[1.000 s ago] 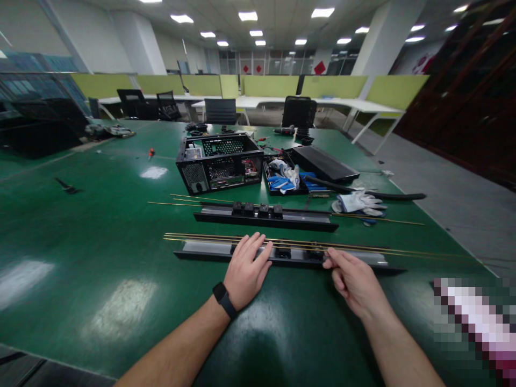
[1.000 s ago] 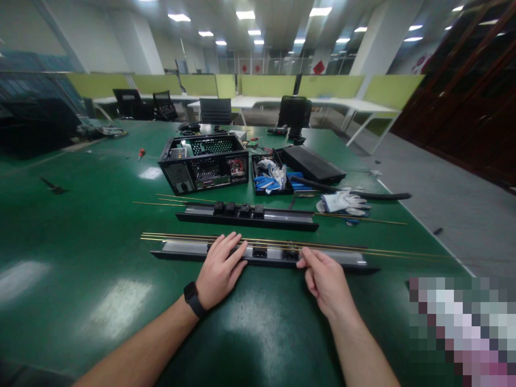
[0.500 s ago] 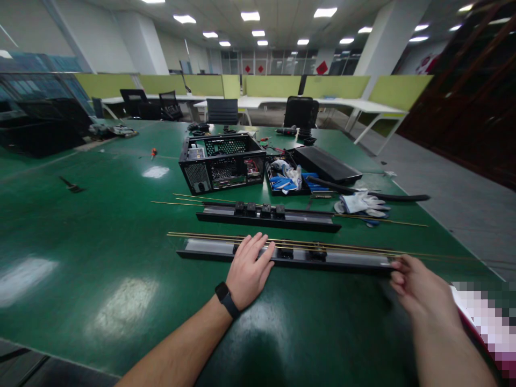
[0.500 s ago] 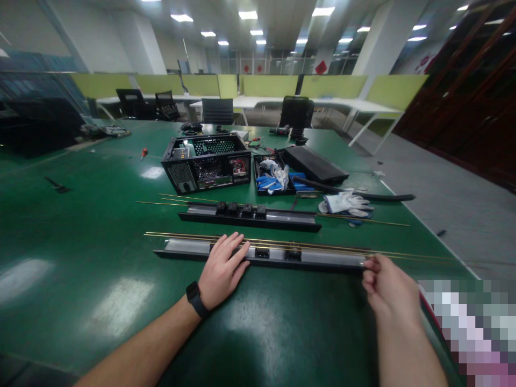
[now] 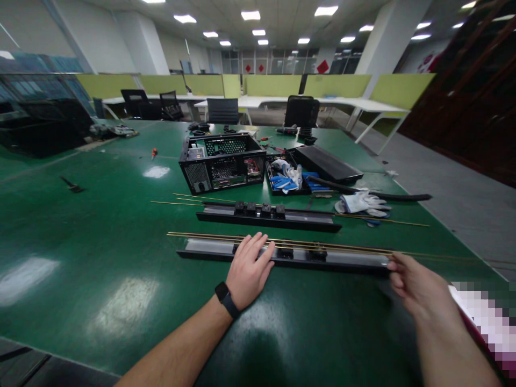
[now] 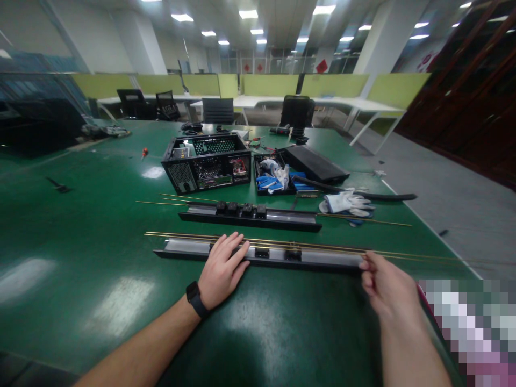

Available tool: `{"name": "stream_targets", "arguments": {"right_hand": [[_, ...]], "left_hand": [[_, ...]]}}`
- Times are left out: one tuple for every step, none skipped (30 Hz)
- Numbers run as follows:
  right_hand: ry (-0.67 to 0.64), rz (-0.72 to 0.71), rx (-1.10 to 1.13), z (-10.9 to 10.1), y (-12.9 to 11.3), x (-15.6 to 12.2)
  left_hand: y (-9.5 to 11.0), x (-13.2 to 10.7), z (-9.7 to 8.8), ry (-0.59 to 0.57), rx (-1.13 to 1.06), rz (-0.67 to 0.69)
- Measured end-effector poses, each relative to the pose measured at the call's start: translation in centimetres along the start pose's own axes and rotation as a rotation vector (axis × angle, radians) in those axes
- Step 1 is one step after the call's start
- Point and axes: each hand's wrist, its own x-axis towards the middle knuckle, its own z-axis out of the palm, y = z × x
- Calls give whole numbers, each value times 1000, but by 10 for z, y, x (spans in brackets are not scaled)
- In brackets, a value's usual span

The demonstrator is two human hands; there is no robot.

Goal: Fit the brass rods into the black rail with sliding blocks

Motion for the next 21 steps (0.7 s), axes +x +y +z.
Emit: {"name": "stream_targets", "arguments": {"right_hand": [[-24, 16, -9, 7, 0, -9], [-83, 30, -21, 13, 1, -17], [-142, 36, -36, 20, 3, -26], [-172, 40, -45, 27, 5, -35], [-237, 48, -54, 33, 7, -43], [-311, 57, -68, 40, 10, -51], [-380, 69, -85, 46, 13, -58], [-422, 69, -104, 52, 16, -64], [-452, 64, -122, 57, 19, -68], [-467, 51, -131, 61, 21, -72], [-471, 40, -137, 63, 23, -74], [-471, 32, -140, 65, 24, -75], [-469, 29, -141, 66, 25, -75], [-469, 32, -141, 66, 25, -75], [-470, 38, -140, 65, 25, -74], [-471, 44, -137, 65, 24, -74], [-468, 48, -132, 64, 24, -74], [-463, 47, -125, 64, 23, -75], [-458, 46, -119, 64, 22, -75], [-453, 45, -109, 64, 22, -76], [-448, 47, -97, 64, 21, -76]], "left_hand": [[0, 0, 0, 0, 2, 1], [0, 0, 0, 2, 4, 3], [0, 0, 0, -1, 6, 4], [0, 0, 0, -3, 6, 3], [0, 0, 0, -3, 4, 2], [0, 0, 0, -3, 2, 1], [0, 0, 1, -3, 0, 0], [0, 0, 1, -3, -1, 0], [0, 0, 1, -2, -2, 0], [0, -1, 1, -2, -3, 0], [-1, -1, 1, -4, -4, 0], [-1, -1, 1, -6, -5, -1], [0, -1, 1, -9, -4, -3], [0, -1, 1, -11, -3, -3], [0, -1, 1, -14, 0, -2], [0, 0, 1, -14, 2, -2], [0, 0, 1, -13, 4, -1], [0, 0, 1, -11, 4, 1], [0, 0, 1, -8, 4, 2], [0, 0, 1, -3, 3, 3], [0, 0, 1, 0, 2, 5]]}}
